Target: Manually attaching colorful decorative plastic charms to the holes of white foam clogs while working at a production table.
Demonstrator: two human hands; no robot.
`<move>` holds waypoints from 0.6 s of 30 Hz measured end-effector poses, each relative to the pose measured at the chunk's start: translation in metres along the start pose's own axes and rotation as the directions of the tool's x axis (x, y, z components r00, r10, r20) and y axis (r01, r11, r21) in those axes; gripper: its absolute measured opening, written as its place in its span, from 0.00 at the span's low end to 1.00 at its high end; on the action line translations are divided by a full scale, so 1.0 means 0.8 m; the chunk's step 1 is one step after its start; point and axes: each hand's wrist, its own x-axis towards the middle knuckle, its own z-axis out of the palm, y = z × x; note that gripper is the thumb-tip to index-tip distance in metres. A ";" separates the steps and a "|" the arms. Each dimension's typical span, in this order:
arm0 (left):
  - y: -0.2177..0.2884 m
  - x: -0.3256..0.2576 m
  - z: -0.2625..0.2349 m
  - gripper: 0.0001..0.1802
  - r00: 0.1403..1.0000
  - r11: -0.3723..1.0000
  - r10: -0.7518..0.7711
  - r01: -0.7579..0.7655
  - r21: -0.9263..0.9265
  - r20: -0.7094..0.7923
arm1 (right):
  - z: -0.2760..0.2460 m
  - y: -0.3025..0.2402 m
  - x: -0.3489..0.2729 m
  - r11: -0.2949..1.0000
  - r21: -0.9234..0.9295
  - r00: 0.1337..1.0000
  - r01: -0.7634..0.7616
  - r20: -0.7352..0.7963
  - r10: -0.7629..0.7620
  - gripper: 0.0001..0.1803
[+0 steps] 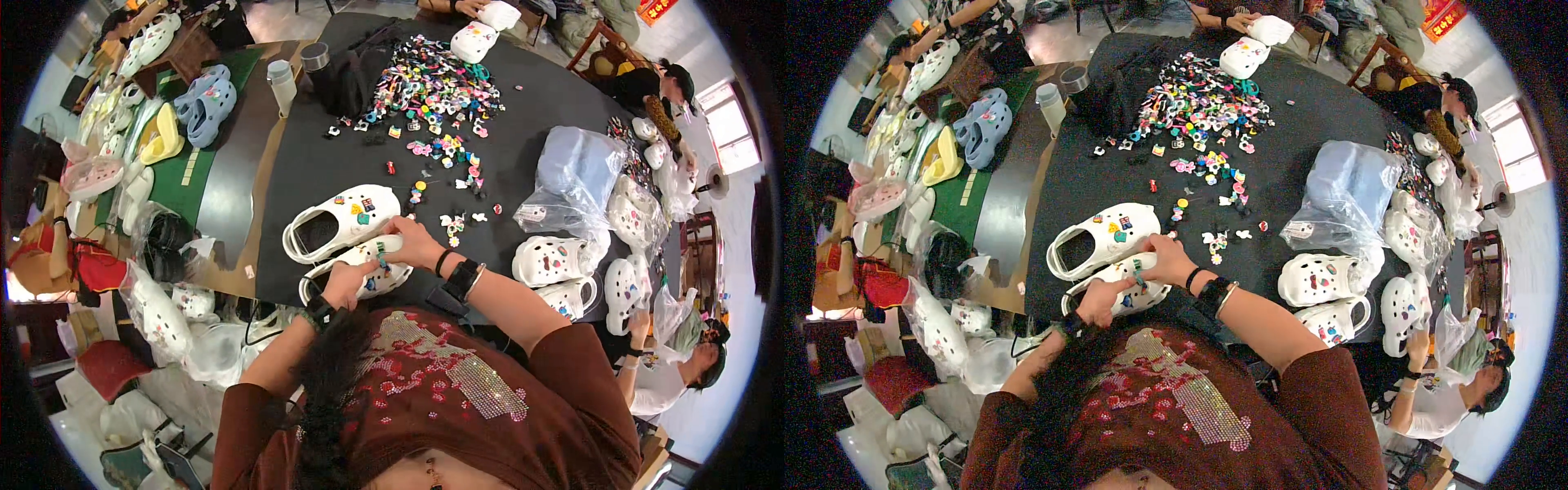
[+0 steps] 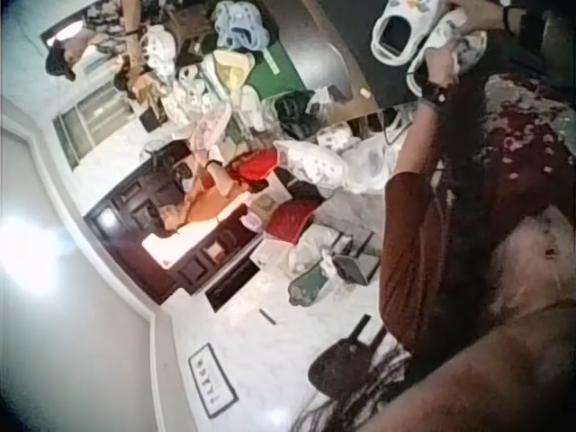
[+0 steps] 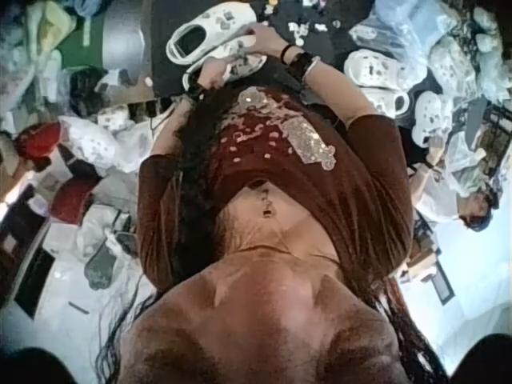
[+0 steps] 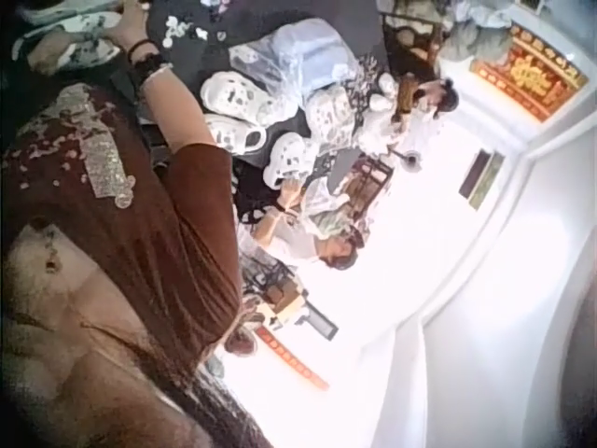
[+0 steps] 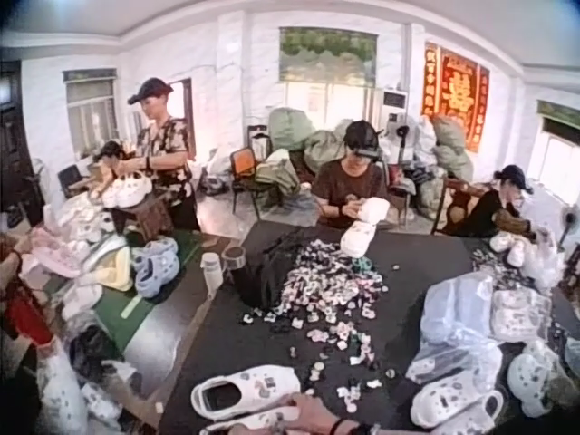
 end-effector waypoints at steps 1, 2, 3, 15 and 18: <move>-0.003 0.003 -0.002 0.20 0.997 0.997 -0.071 0.070 0.021 0.013 | 0.001 0.000 0.001 1.000 0.002 1.000 0.000 0.003 0.000 0.30; 0.000 0.003 -0.002 0.19 0.990 0.989 -0.141 0.140 0.044 0.026 | 0.002 0.000 0.001 0.999 -0.029 1.000 0.027 -0.010 -0.027 0.29; 0.003 0.002 -0.002 0.19 0.989 0.989 -0.142 0.141 0.046 0.025 | 0.003 0.001 0.002 0.997 -0.061 0.998 0.054 -0.022 -0.056 0.29; 0.009 -0.011 0.001 0.16 0.995 0.998 0.008 -0.001 -0.069 0.102 | 0.006 -0.002 -0.001 0.981 -0.177 0.994 0.083 -0.049 -0.093 0.28; 0.058 -0.057 0.002 0.20 0.987 0.988 -0.019 -0.007 0.155 0.162 | -0.010 -0.001 -0.010 0.995 -0.048 0.996 0.091 -0.009 -0.091 0.29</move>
